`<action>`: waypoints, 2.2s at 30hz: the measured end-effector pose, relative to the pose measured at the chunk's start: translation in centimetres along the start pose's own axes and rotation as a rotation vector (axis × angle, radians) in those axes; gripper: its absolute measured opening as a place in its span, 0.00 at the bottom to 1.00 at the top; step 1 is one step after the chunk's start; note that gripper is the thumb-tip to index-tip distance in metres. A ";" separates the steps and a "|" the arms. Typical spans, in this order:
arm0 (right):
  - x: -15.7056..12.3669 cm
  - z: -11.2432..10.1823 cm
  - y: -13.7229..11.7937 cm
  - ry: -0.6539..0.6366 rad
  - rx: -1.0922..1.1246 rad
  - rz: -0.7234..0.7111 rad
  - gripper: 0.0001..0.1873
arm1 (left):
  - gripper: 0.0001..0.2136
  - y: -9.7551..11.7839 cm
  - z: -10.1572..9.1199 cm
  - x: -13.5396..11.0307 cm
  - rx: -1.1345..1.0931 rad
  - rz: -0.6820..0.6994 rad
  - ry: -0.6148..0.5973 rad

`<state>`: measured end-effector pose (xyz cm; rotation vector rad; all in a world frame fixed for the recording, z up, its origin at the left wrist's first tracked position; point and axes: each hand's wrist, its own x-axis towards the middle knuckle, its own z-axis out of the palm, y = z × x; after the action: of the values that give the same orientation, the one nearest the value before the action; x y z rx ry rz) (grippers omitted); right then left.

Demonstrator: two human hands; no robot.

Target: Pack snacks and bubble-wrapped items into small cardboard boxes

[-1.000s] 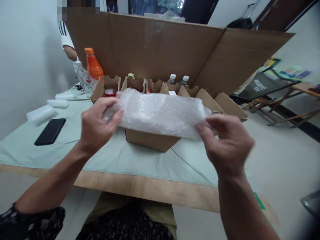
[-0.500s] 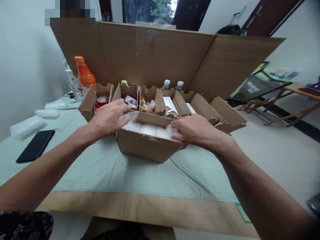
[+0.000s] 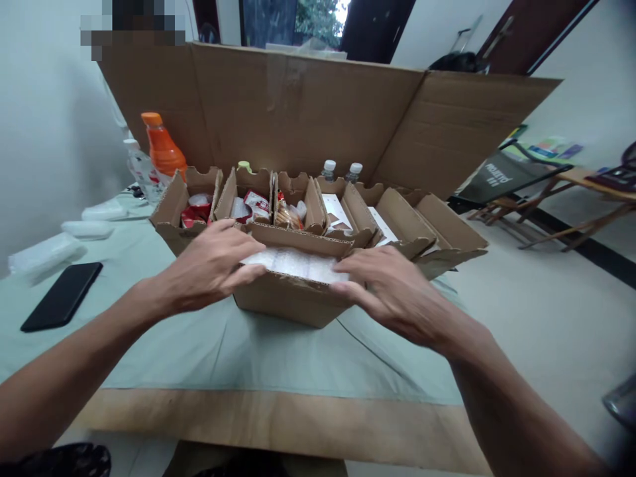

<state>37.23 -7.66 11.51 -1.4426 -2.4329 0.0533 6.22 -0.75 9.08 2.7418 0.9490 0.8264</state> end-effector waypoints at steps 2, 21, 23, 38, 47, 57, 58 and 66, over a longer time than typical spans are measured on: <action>-3.6 0.7 0.4 0.315 0.046 0.141 0.19 | 0.12 0.1 0.2 -3.6 -0.054 -0.157 0.271; -4.6 5.2 -6.3 0.430 0.492 0.346 0.37 | 0.31 5.1 4.4 -10.1 -0.421 -0.589 0.534; -2.4 3.1 -5.2 0.471 0.480 0.361 0.35 | 0.31 4.7 2.5 -5.8 -0.407 -0.462 0.578; -4.3 1.3 -6.0 0.715 0.316 0.268 0.26 | 0.33 9.4 0.0 -6.2 -0.374 -0.350 0.672; -2.0 7.8 -7.1 0.513 0.556 0.338 0.31 | 0.34 7.4 5.4 -12.2 -0.581 -0.619 0.703; 18.2 15.2 -19.3 0.031 0.695 -0.223 0.31 | 0.25 0.3 2.0 -23.6 -0.123 -0.963 1.213; 20.0 15.1 -20.2 0.041 0.658 -0.242 0.31 | 0.25 -0.4 2.1 -23.1 -0.132 -0.932 1.243; 18.0 18.1 -18.7 0.199 0.326 -0.294 0.24 | 0.41 -1.9 5.3 -20.8 -0.176 -0.981 1.067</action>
<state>8.22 0.94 2.23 -0.8998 -2.3135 0.2182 -5.58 -11.52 -5.44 1.1817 1.9298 1.9133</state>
